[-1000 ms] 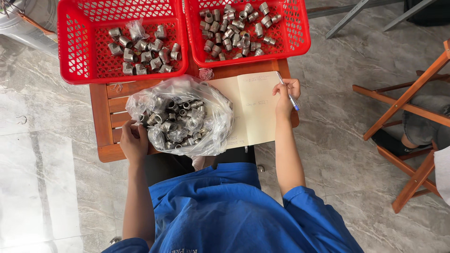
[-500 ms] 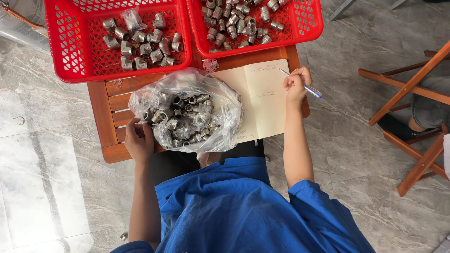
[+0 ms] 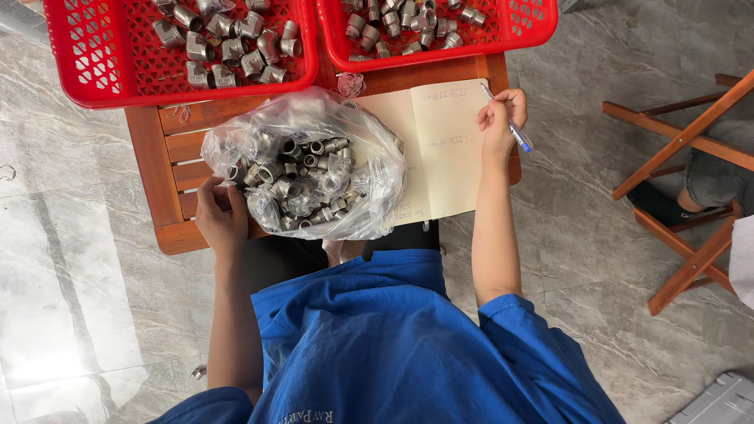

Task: The person repeatedly picks small metal pipe fittings from a plastic bag, inspects them by turning them over in their hands, and places them into one of two red baskets. They occasionally write on a notebook with a pen while continuing to sort the fittings.

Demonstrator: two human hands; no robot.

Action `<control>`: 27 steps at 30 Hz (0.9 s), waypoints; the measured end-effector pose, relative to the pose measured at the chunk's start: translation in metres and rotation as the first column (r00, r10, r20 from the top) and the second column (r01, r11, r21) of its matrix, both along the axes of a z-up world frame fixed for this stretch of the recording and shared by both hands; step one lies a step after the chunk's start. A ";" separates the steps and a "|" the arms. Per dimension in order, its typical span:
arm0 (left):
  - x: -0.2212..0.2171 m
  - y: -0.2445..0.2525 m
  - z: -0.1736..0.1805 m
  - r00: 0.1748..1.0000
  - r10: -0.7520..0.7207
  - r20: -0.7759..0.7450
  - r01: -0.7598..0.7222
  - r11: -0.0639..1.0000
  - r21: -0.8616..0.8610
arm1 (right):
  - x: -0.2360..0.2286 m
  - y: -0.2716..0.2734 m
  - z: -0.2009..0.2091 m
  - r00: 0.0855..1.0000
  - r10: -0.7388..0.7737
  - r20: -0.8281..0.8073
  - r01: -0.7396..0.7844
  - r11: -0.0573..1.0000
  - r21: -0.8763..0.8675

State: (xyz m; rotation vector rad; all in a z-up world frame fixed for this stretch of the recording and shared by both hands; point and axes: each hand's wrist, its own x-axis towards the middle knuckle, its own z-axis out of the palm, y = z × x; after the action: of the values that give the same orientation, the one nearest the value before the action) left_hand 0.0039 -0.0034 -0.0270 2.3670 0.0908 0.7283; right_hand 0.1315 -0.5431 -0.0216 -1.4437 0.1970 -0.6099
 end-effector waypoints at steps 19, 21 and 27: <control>0.000 -0.001 0.001 1.000 -0.011 -0.002 0.011 1.000 -0.009 | 0.000 -0.003 -0.009 0.999 0.048 0.005 -0.048 0.999 -0.023; -0.001 -0.001 0.003 1.000 -0.009 -0.003 0.009 1.000 -0.009 | 0.001 -0.004 -0.013 0.998 0.059 0.009 -0.059 0.998 -0.022; -0.001 -0.001 0.003 1.000 -0.010 -0.011 0.010 1.000 -0.007 | 0.001 -0.005 -0.013 0.998 0.066 0.001 -0.065 0.998 -0.018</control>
State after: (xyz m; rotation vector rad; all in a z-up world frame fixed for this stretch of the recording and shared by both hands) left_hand 0.0030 -0.0046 -0.0242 2.3636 0.0858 0.7096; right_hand 0.1326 -0.5476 -0.0350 -1.4610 0.1429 -0.5605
